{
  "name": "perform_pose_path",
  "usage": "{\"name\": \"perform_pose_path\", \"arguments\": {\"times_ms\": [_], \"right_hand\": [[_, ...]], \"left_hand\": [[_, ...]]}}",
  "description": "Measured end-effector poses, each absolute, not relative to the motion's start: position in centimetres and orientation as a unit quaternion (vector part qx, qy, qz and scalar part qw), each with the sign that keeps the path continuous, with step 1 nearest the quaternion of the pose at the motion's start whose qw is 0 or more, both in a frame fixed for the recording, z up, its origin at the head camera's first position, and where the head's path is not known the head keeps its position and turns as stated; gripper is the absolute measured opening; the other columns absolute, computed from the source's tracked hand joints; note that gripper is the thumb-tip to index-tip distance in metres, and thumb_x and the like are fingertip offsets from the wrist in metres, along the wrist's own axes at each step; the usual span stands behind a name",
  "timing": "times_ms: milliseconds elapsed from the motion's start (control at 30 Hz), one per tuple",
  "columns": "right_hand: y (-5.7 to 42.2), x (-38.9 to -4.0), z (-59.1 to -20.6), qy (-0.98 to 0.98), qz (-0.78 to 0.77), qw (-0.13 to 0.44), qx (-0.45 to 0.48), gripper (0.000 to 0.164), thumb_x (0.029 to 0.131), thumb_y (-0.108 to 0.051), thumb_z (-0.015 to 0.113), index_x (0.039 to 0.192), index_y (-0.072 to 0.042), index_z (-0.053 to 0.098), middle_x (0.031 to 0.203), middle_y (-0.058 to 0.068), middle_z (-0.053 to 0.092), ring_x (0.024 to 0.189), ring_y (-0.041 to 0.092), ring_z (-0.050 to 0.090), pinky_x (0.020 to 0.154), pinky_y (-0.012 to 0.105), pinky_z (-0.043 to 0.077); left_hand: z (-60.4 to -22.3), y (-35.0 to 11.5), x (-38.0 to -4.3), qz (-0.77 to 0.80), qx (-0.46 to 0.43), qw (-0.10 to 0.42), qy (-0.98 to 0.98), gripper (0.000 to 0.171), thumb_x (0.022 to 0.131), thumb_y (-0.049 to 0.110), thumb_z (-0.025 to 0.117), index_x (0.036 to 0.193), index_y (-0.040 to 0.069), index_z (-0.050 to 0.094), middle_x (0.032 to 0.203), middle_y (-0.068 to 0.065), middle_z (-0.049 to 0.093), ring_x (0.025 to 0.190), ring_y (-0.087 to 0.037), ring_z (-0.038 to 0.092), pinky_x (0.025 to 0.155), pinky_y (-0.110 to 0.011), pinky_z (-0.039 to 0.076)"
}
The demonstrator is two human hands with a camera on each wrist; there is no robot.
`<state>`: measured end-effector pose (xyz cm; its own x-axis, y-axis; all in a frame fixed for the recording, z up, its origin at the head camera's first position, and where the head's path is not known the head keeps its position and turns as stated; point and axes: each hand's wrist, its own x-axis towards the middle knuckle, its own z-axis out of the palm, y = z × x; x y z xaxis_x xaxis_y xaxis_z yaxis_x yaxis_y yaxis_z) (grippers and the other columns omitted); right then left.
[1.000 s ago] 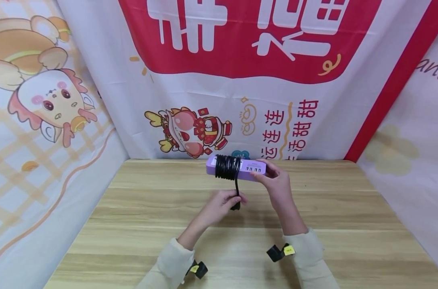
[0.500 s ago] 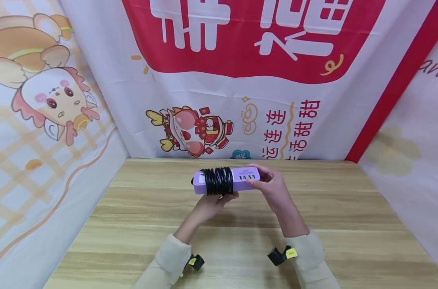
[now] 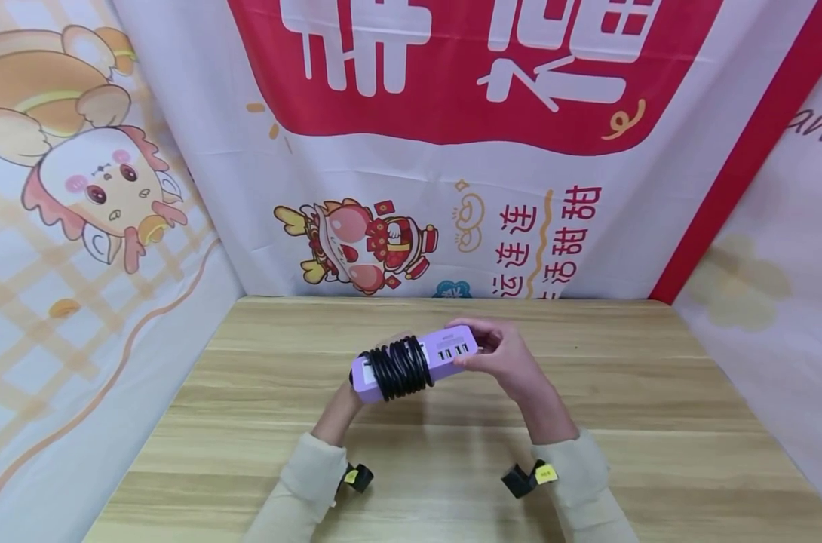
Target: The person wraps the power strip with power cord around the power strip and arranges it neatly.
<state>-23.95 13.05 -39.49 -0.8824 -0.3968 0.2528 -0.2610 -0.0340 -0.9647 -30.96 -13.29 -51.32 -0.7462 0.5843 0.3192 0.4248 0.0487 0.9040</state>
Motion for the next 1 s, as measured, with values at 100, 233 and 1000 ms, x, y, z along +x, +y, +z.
{"name": "perform_pose_path", "arguments": {"times_ms": [100, 233, 1000], "right_hand": [[13.1, -24.2, -39.8, 0.706, -0.662, 0.063, -0.242, 0.047, 0.080, -0.007, 0.081, 0.125, -0.002, 0.066, 0.116, 0.010, 0.068, 0.096, 0.022, 0.063, 0.079, 0.029, 0.057], [13.0, -24.6, -40.5, 0.719, -0.643, 0.081, -0.250, 0.047, 0.079, -0.010, 0.083, 0.123, -0.006, 0.068, 0.115, 0.012, 0.069, 0.096, 0.023, 0.064, 0.079, 0.030, 0.059], [12.3, -27.6, -46.4, 0.765, -0.573, 0.146, -0.256, 0.055, 0.073, -0.011, 0.088, 0.125, -0.009, 0.068, 0.118, 0.010, 0.069, 0.102, 0.023, 0.061, 0.087, 0.033, 0.054]], "left_hand": [[-46.5, -12.5, -28.6, 0.419, 0.387, -0.090, 0.816, 0.020, 0.085, 0.009, 0.068, 0.103, 0.001, 0.065, 0.097, -0.012, 0.070, 0.087, -0.017, 0.064, 0.079, -0.027, 0.055], [-44.9, -13.0, -27.7, 0.417, 0.384, -0.102, 0.817, 0.016, 0.084, -0.005, 0.063, 0.099, -0.007, 0.067, 0.098, -0.023, 0.070, 0.091, -0.027, 0.066, 0.084, -0.027, 0.054], [-48.1, -14.7, -30.4, 0.436, 0.267, 0.041, 0.859, 0.032, 0.090, 0.009, 0.073, 0.121, 0.006, 0.066, 0.121, -0.016, 0.069, 0.110, -0.026, 0.064, 0.097, -0.045, 0.052]]}}
